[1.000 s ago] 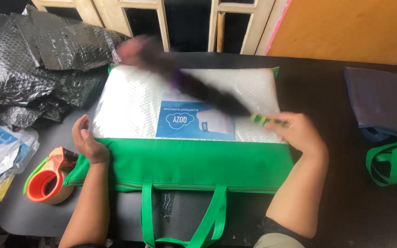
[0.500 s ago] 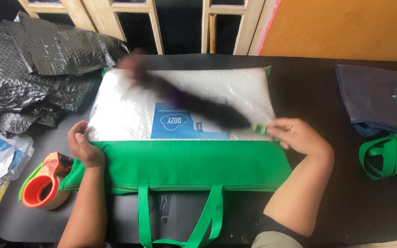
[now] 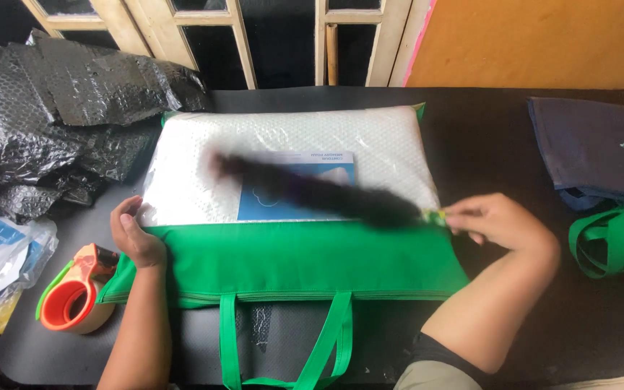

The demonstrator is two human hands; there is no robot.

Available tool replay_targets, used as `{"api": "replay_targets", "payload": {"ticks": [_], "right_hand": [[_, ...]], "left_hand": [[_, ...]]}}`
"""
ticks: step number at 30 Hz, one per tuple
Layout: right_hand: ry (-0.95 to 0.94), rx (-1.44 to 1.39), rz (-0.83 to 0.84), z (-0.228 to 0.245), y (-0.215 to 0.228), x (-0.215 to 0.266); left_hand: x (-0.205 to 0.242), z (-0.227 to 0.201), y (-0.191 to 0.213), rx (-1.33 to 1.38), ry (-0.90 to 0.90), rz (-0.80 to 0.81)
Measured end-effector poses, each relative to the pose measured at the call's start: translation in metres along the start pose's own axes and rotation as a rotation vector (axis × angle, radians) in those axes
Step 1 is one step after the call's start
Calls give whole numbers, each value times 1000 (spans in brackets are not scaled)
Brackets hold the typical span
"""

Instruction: A person is packaging a large white pillow into a green reusable tote bag, including promotional inserts and dusting the final package.

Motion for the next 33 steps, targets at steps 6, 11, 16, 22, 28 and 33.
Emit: {"api": "replay_targets", "payload": {"ticks": [6, 11, 16, 22, 28, 33], "right_hand": [[-247, -112, -177, -61, 22, -1], [-162, -251, -310, -45, 27, 9], [-165, -91, -35, -51, 15, -5], [-162, -90, -353, -55, 28, -11], [-129, -132, -134, -44, 20, 8], [-167, -71, -35, -65, 14, -6]], "left_hand": [[-1, 3, 0, 49, 3, -3], [0, 2, 0, 19, 7, -3], [0, 3, 1, 27, 20, -2], [0, 3, 2, -1, 2, 2], [-1, -1, 3, -35, -13, 20], [-3, -4, 8, -120, -31, 71]]}}
Point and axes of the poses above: each hand's wrist, its own x-axis away from the middle knuckle, its own y-axis out of the back of the hand, z = x × y, the point moved 5 cm from there along -x, towards the middle knuckle
